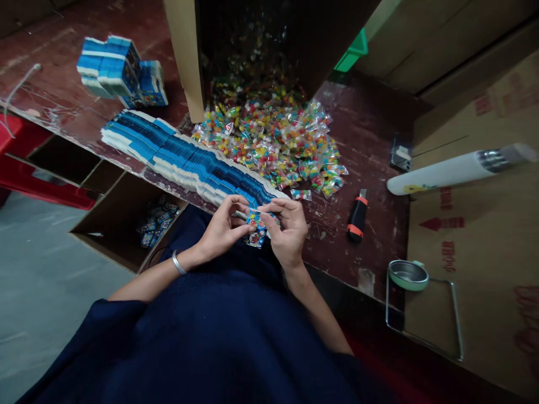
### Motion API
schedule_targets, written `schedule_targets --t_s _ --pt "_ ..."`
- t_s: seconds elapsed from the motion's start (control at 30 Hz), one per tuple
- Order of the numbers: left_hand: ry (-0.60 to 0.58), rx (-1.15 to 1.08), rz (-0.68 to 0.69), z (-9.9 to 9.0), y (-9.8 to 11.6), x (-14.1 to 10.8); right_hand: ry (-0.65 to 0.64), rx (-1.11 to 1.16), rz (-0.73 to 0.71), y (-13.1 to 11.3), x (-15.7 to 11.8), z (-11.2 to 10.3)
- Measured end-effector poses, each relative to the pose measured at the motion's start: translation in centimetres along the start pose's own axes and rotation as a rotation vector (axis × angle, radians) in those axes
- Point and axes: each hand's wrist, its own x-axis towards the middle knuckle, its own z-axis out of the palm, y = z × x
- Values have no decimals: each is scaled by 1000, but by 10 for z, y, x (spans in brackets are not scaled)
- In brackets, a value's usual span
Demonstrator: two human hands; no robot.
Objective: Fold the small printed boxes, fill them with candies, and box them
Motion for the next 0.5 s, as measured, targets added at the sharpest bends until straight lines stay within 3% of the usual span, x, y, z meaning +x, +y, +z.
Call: schedule_targets --t_s 0.13,0.3,0.5 --pt "7 83 -4 -4 -1 -4 -110 58 128 -6 9 0" --pt "-7 223 91 -10 -5 -7 -207 147 349 2 26 -8" --pt "-52 238 139 -13 -7 -7 -224 174 385 7 38 -11"
